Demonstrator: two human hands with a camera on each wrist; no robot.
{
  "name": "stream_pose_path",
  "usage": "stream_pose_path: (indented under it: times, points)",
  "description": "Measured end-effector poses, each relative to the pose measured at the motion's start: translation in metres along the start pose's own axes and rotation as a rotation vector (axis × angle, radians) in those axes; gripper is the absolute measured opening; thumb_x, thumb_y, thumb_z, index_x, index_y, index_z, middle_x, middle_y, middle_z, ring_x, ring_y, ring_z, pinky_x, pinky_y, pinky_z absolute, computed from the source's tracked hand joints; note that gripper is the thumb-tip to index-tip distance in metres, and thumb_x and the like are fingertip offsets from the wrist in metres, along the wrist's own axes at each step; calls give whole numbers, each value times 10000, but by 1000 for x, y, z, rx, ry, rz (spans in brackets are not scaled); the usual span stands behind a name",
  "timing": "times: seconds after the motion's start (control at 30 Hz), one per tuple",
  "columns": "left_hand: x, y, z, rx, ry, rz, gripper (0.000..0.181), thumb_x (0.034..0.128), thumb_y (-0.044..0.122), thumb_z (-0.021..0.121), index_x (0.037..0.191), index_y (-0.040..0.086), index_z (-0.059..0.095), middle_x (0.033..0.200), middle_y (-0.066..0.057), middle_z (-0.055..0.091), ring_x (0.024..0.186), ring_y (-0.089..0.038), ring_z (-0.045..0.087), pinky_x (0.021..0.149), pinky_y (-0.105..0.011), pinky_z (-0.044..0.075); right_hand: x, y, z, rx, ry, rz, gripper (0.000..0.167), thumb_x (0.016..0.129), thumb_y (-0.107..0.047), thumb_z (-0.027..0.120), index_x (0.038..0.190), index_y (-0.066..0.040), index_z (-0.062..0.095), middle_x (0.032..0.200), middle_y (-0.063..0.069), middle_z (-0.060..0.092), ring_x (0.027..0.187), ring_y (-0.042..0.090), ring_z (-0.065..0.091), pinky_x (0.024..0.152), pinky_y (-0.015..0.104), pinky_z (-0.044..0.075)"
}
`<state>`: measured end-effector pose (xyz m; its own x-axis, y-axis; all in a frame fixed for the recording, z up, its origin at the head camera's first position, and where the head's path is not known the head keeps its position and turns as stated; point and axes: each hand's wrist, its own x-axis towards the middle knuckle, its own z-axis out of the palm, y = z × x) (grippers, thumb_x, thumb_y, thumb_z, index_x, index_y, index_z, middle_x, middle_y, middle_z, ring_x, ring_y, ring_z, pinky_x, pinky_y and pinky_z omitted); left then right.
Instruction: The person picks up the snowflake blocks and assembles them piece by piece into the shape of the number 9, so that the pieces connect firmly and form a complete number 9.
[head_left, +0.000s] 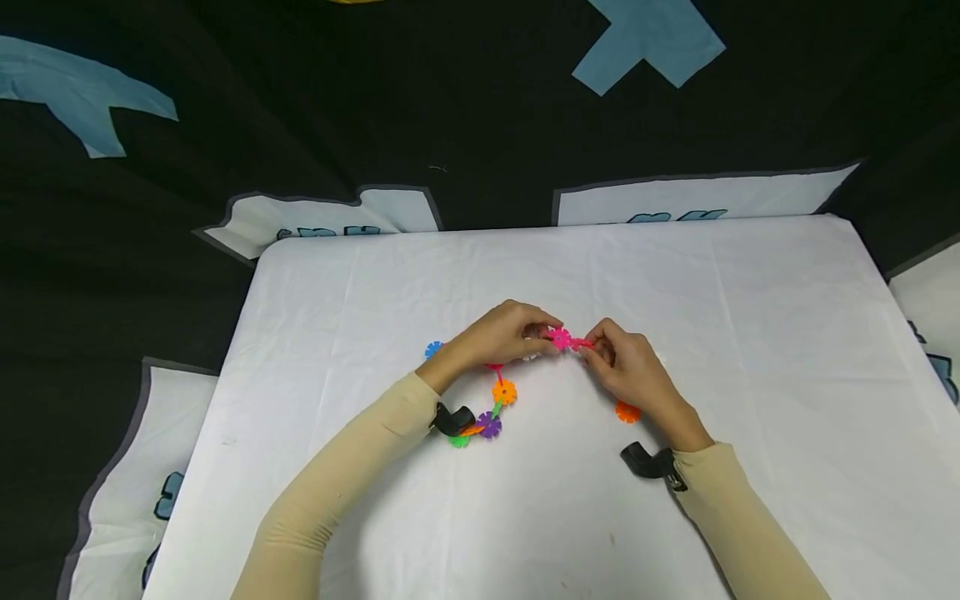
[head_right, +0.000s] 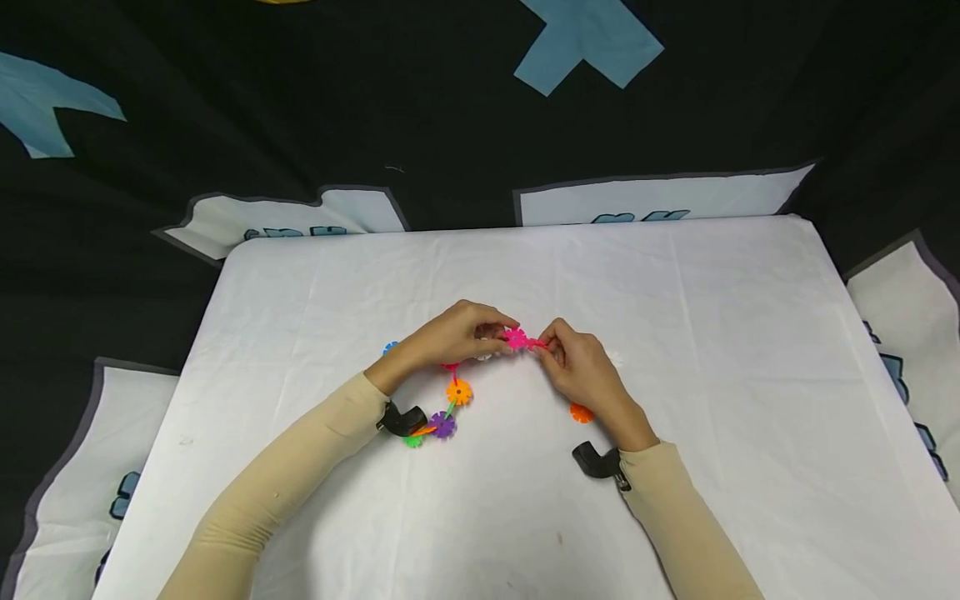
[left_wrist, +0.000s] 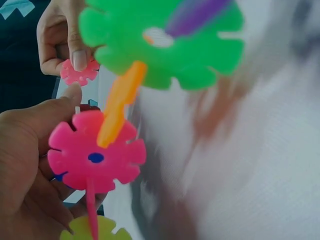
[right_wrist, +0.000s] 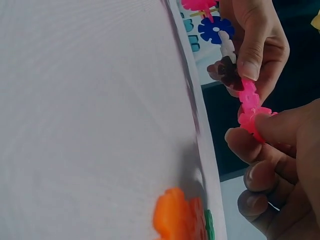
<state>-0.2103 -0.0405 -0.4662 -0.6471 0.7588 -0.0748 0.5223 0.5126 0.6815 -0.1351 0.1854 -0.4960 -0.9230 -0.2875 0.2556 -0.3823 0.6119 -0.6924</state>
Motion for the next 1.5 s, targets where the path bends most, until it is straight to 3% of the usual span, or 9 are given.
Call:
stream_pose_path:
  times: [0.1,0.37,0.7,0.77,0.87,1.0,1.13,1.37,1.5]
  points:
    - [0,-1,1,-2,1,-2,376,898,255,725,1230,83,686,1070,-5,708,822,-99,541,736,-195,447,0,-1,1,-19,8,-9,144,872,-56,718,928,-52,585,620,-17,565,512,57,422,483,218,371]
    - [1,4,2,27,19,33,369,878,268,745,1184,65,709,922,-8,687,767,-96,530,706,-188,426,-1,-1,5,-15,67,-86,140,854,-36,737,883,-51,601,583,-32,556,490,15,381,455,205,342]
    - [1,11,0,54,7,40,335,877,243,748,1169,81,718,933,-3,693,782,-102,540,739,-215,431,0,-3,9,12,122,-123,139,829,20,739,819,-41,615,575,-2,572,481,-2,342,440,176,296]
    - [0,10,-1,33,13,21,348,878,243,748,1182,79,710,977,2,705,802,-103,552,753,-217,448,2,-3,6,27,87,-119,129,839,5,738,876,-29,619,620,10,604,505,5,387,462,178,337]
    - [-2,4,-3,32,15,-21,349,887,255,738,1196,97,700,971,22,696,821,-99,555,758,-221,460,5,1,-9,21,-26,-61,227,866,-71,737,1047,-20,610,736,17,633,561,50,457,524,209,405]
    - [-1,-4,-5,94,-18,-67,354,904,296,714,1211,122,685,891,27,639,819,-110,534,772,-244,444,0,16,-35,-127,-158,89,380,856,-143,760,1177,-25,595,854,44,605,685,151,512,654,306,449]
    - [2,-11,-5,137,-65,-90,378,910,298,706,1236,112,665,892,7,609,840,-133,522,805,-266,437,-6,31,-47,-247,-236,181,388,853,-169,762,1177,-17,609,929,97,568,801,223,515,740,384,436]
    - [6,-10,-7,201,-124,-82,435,910,293,706,1294,107,625,945,-12,602,839,-129,526,790,-256,444,-6,33,-45,-205,-280,186,305,873,-178,739,1110,-39,607,945,80,529,859,222,504,777,390,437]
    - [9,-6,-8,213,-118,-67,464,896,297,723,1318,138,616,1008,-8,597,868,-122,535,784,-247,459,-4,30,-42,-201,-312,213,294,871,-170,738,1080,-22,595,970,92,526,871,231,510,796,402,450]
